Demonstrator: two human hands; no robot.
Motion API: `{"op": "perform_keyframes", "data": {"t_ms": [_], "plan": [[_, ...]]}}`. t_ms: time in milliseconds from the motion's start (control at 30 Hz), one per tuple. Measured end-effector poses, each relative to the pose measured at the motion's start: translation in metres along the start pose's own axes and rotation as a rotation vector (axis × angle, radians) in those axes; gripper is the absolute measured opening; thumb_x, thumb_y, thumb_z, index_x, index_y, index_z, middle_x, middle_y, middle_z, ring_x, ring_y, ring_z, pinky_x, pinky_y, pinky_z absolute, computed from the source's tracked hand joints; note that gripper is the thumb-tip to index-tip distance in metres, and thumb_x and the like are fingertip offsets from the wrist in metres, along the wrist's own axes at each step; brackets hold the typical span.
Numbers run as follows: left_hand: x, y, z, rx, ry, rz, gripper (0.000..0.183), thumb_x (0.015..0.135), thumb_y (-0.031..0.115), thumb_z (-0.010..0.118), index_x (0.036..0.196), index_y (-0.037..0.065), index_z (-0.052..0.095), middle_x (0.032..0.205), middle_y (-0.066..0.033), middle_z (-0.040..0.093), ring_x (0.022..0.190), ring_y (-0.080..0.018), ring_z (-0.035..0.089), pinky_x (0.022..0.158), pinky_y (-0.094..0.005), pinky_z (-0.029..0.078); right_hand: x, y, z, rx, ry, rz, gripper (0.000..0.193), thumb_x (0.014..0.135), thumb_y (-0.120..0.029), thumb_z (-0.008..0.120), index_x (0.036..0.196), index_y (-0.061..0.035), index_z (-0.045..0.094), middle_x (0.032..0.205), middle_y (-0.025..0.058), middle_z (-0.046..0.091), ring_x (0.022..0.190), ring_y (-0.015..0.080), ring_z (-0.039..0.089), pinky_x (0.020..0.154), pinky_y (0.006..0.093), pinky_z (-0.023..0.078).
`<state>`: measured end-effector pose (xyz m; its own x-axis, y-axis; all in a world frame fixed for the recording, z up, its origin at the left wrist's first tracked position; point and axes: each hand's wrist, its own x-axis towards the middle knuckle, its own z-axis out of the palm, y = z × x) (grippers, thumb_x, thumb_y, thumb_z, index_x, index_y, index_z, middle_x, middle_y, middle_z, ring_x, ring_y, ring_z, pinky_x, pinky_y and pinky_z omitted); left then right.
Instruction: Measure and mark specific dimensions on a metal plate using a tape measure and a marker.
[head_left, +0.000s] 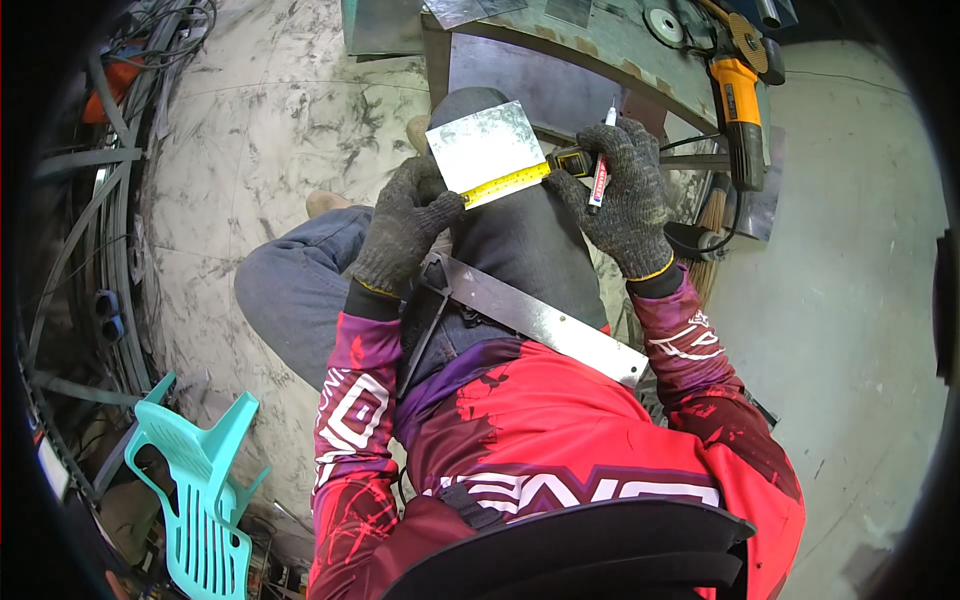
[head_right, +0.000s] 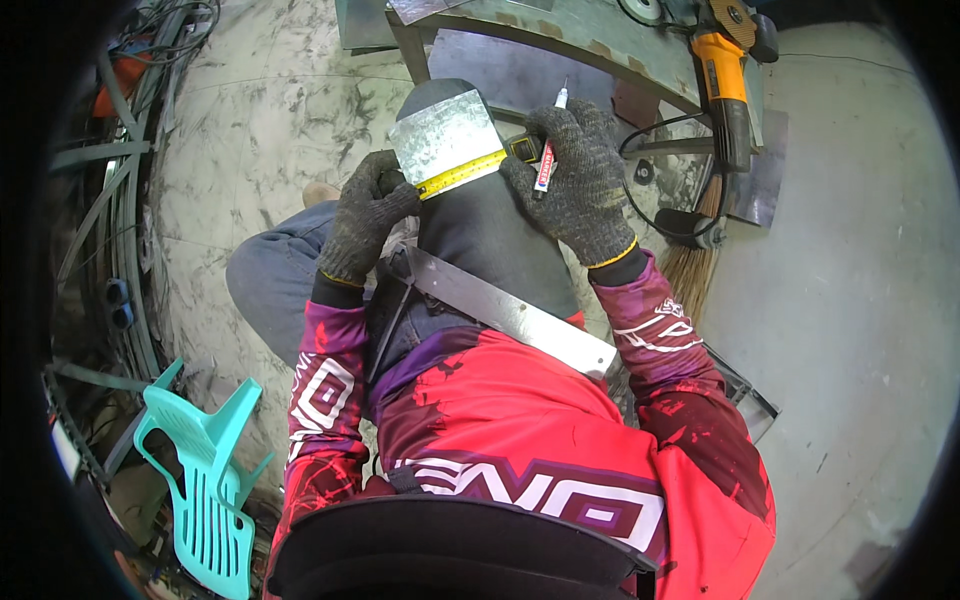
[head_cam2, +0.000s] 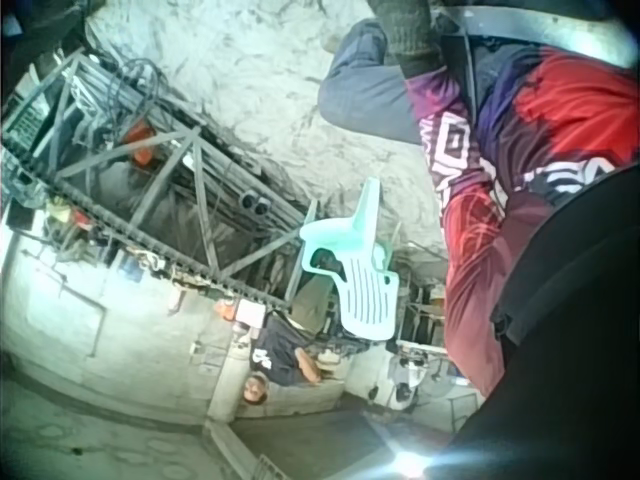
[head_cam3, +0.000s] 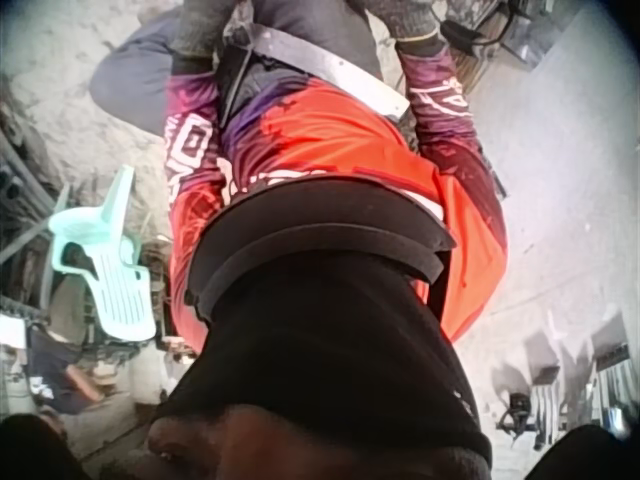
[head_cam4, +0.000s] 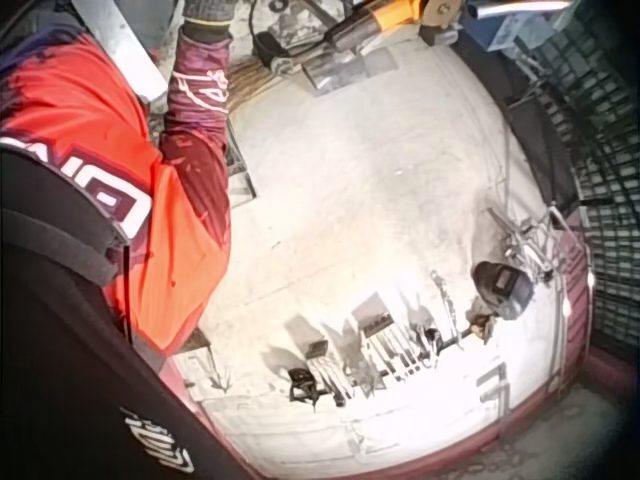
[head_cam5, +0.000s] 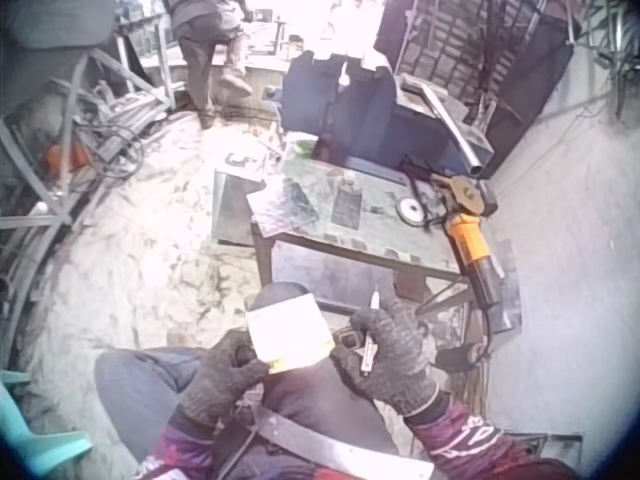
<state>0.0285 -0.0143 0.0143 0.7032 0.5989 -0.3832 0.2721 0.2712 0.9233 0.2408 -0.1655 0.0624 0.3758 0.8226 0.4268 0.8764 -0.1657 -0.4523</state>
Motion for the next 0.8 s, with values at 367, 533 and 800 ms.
{"op": "perform_keyframes", "data": {"t_ms": [367, 533, 800], "plan": [[0.004, -0.011, -0.002, 0.129, 0.024, 0.073, 0.035, 0.081, 0.010, 0.075, 0.113, 0.000, 0.063, 0.093, -0.0055, 0.063, 0.084, -0.0147, 0.058, 0.078, -0.0312, 0.049, 0.001, 0.014, -0.001, 0.218, -0.059, 0.095, 0.044, 0.077, -0.023, 0.083, 0.111, -0.0057, 0.062, 0.100, 0.0138, 0.063, 0.092, 0.0309, 0.064, 0.080, 0.0399, 0.051], [0.004, -0.011, 0.000, 0.122, 0.015, 0.105, 0.030, 0.086, 0.012, 0.068, 0.113, 0.000, 0.061, 0.085, 0.0031, 0.054, 0.076, -0.0067, 0.048, 0.067, -0.0246, 0.043, -0.006, 0.023, 0.004, 0.375, -0.069, 0.247, 0.041, 0.082, -0.025, 0.081, 0.114, -0.0051, 0.063, 0.107, 0.0136, 0.066, 0.099, 0.0260, 0.066, 0.085, 0.0378, 0.052], [0.006, -0.006, -0.002, 0.172, -0.036, 0.053, 0.030, 0.087, 0.013, 0.067, 0.114, 0.001, 0.060, 0.084, 0.0045, 0.050, 0.075, -0.0054, 0.045, 0.068, -0.0223, 0.042, -0.012, 0.020, -0.001, 0.388, -0.075, 0.279, 0.041, 0.083, -0.026, 0.081, 0.114, -0.0042, 0.064, 0.106, 0.0136, 0.067, 0.099, 0.0255, 0.066, 0.087, 0.0379, 0.052]]}}
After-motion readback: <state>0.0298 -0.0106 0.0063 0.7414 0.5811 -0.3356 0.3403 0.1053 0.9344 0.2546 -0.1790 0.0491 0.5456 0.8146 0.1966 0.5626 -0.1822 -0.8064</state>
